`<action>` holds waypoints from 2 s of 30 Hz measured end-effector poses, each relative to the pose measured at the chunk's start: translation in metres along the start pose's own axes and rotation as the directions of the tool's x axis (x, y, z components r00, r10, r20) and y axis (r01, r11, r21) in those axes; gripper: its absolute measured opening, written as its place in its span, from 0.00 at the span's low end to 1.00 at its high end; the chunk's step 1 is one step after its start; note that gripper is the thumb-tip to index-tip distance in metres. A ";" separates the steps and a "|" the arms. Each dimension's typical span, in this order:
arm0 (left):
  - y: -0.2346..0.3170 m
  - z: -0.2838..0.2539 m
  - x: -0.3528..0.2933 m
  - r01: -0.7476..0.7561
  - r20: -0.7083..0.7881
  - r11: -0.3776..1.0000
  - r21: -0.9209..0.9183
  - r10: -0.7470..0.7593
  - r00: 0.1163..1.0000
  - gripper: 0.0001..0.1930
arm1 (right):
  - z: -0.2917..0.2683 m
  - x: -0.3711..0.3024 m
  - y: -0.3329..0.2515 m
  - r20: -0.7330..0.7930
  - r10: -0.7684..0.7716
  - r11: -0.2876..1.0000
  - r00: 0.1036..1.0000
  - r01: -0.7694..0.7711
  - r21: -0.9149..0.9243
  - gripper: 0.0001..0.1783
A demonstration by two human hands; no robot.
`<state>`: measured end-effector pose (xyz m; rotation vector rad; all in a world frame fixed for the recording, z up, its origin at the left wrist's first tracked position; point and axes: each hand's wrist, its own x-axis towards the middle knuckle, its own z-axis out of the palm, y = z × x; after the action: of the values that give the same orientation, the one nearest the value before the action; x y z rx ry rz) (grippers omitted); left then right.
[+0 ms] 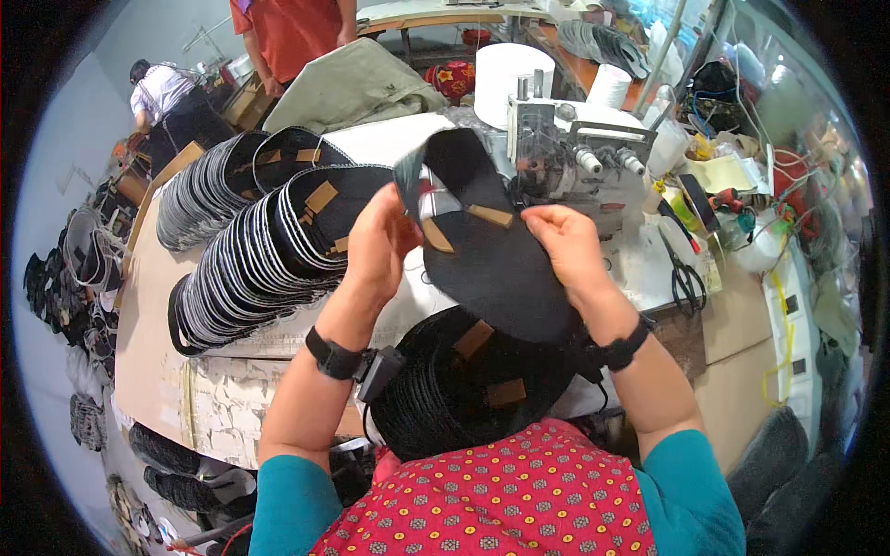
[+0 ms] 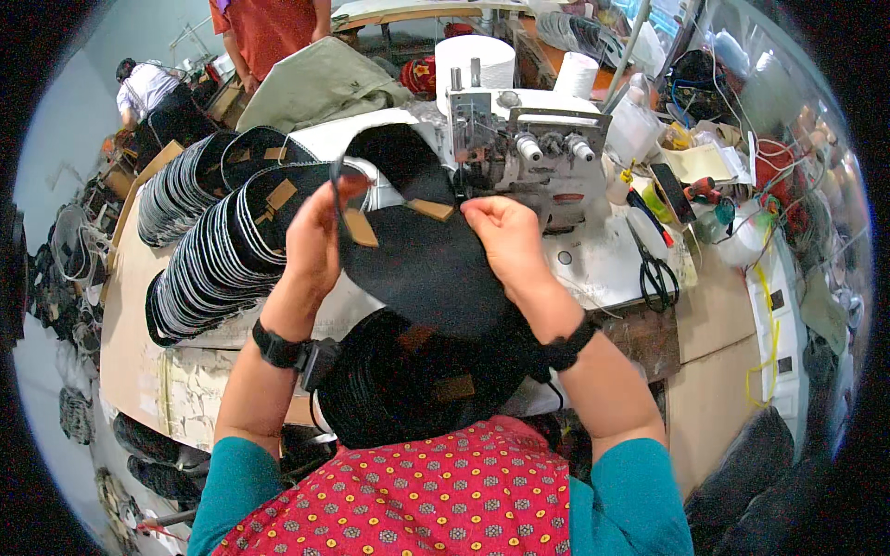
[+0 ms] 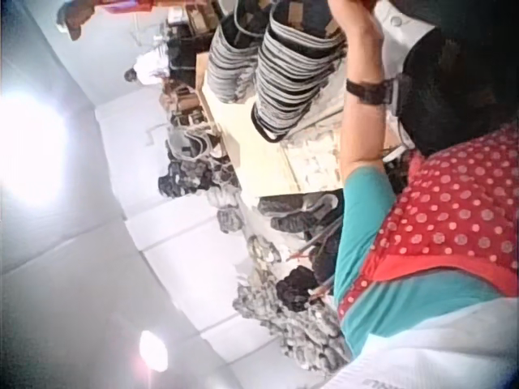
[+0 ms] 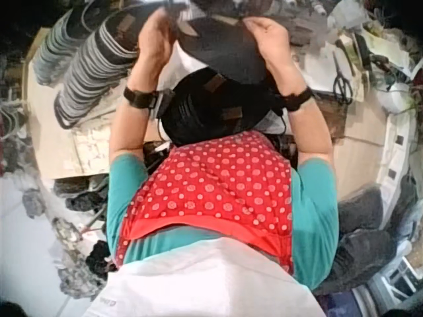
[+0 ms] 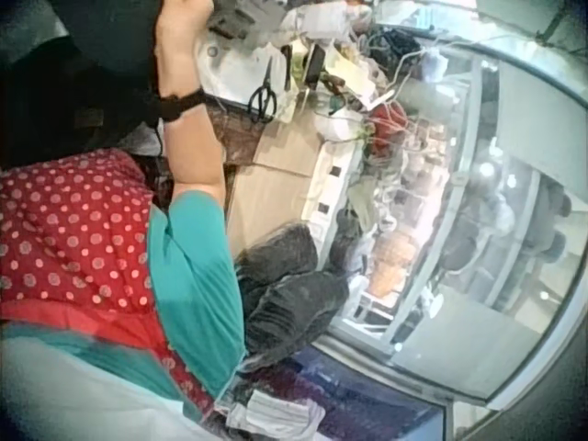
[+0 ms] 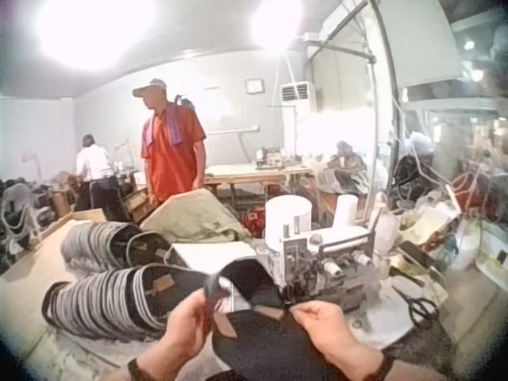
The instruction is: The person picks up a shoe upper and a sole, aligns them by hand, and feeds the edges through a sewing machine. They guide the pieces through the stitching process before placing the assembled shoe onto a stack and repeating the task.
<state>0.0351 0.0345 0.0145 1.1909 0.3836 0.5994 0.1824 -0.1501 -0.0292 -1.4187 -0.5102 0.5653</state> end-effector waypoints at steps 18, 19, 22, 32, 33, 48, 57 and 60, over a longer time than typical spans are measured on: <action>0.024 -0.021 -0.016 0.302 -0.034 0.768 0.565 -0.344 0.938 0.21 | 0.008 -0.028 0.009 0.254 -0.663 0.253 0.705 0.530 -0.809 0.20; 0.020 -0.028 -0.027 0.344 -0.015 0.720 0.603 -0.422 0.907 0.22 | 0.009 -0.027 0.005 0.228 -0.678 0.283 0.699 0.534 -0.796 0.18; 0.020 0.018 -0.043 0.206 0.190 0.744 0.636 -0.410 0.892 0.18 | 0.002 -0.019 -0.003 0.208 -0.661 0.365 0.721 0.551 -0.751 0.18; 0.015 0.009 -0.017 0.023 0.268 0.719 0.695 -0.288 0.919 0.17 | 0.009 -0.048 -0.048 0.258 -0.416 0.799 0.872 0.487 -0.354 0.08; 0.014 0.009 -0.016 0.026 0.264 0.720 0.694 -0.287 0.921 0.17 | 0.012 -0.052 -0.052 0.283 -0.467 0.749 0.837 0.545 -0.377 0.07; -0.026 0.027 0.032 -0.286 0.525 0.920 0.269 0.109 0.844 0.24 | -0.012 -0.036 0.009 0.070 -0.158 0.975 0.985 0.167 -0.145 0.07; -0.037 -0.023 0.037 -0.015 0.071 0.999 0.042 0.012 0.997 0.12 | -0.014 -0.062 0.006 0.361 -0.482 0.721 0.798 0.595 -0.354 0.14; -0.033 -0.008 0.044 -0.124 0.012 0.990 0.067 0.123 0.992 0.18 | -0.007 -0.054 0.011 0.339 -0.568 0.591 0.750 0.658 -0.467 0.10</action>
<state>0.0723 0.0592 -0.0177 1.2883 0.3271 0.6930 0.1453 -0.1895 -0.0401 -1.6178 -1.3288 -0.0776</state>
